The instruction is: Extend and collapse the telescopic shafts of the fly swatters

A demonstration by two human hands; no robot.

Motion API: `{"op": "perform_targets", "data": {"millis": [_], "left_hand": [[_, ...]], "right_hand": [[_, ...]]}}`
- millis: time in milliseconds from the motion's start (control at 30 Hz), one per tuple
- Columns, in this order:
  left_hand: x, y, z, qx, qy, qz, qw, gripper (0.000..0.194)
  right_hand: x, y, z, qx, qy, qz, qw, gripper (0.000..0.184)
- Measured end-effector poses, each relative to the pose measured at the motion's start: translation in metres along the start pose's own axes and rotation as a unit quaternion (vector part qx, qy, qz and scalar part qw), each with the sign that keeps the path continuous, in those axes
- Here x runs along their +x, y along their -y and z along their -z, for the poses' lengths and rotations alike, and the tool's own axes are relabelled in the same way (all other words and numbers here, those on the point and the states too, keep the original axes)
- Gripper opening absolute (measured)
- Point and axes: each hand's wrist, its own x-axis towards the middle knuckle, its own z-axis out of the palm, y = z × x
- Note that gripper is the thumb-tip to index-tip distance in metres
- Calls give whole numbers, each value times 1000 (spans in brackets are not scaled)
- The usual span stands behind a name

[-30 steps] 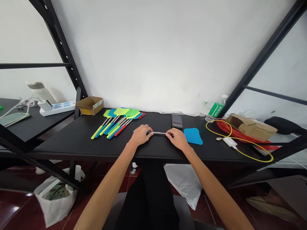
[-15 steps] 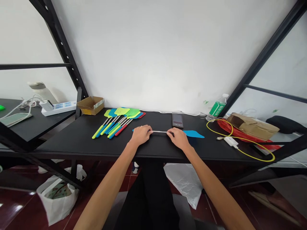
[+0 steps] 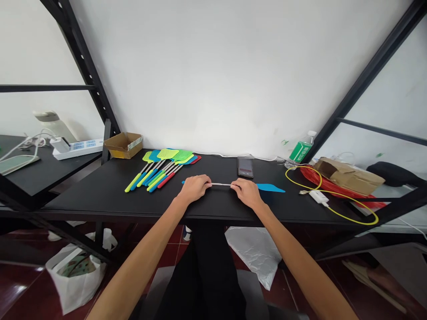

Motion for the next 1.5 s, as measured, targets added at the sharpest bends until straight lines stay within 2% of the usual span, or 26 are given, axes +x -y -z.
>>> {"op": "perform_targets", "data": {"millis": [1500], "left_hand": [[2, -4, -4, 6, -3, -19, 1000, 28]], "right_hand": [[0, -6, 0, -9, 4, -4, 1000, 31]]}}
